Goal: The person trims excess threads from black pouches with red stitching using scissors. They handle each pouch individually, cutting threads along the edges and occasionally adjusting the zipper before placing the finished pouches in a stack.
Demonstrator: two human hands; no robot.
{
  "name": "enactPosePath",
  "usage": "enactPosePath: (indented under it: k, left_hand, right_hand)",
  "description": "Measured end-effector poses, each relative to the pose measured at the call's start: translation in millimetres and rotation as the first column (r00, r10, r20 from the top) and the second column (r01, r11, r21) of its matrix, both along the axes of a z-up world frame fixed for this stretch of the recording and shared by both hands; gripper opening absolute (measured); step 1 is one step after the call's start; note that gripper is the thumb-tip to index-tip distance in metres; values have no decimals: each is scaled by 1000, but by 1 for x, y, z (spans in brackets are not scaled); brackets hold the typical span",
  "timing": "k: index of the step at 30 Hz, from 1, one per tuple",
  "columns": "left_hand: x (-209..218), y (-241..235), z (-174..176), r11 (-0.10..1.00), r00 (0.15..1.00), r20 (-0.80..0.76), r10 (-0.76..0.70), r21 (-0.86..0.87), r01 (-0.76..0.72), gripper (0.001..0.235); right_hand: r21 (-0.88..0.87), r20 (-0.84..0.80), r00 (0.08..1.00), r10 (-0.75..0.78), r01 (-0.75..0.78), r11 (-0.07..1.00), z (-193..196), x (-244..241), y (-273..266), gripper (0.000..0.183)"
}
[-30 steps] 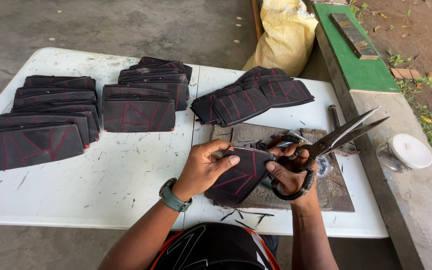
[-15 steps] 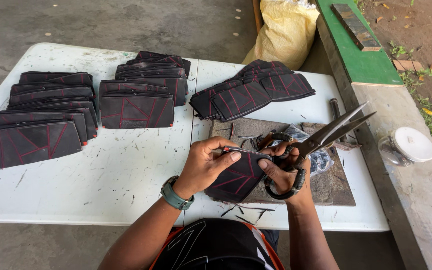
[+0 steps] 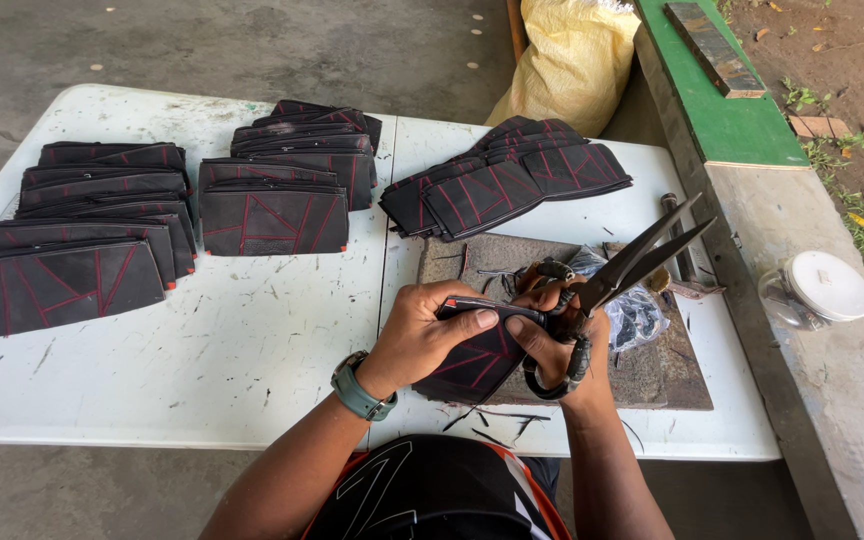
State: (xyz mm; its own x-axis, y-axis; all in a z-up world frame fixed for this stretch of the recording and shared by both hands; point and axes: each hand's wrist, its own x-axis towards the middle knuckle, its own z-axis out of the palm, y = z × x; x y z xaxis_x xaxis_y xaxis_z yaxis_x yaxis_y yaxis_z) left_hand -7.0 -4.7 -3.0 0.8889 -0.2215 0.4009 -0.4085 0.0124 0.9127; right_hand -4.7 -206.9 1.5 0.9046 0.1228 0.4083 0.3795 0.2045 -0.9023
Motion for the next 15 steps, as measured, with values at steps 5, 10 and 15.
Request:
enactPosePath:
  k: [5,10,15]
  left_hand:
    - [6,8,-15,980,959,-278,54,199,3,27]
    - [-11,10,-49,977,935,-338,-102,143,158,32]
    - [-15,29,-61,998,961,-275,25,65,-8,33]
  right_hand:
    - [192,-103,995,-1,21,981,-4,5,2,34]
    - [316,-129,991,-45,84,945,-12,21,-6,35]
    - [425,-146,989,19,46,904,-21,31,-29,32]
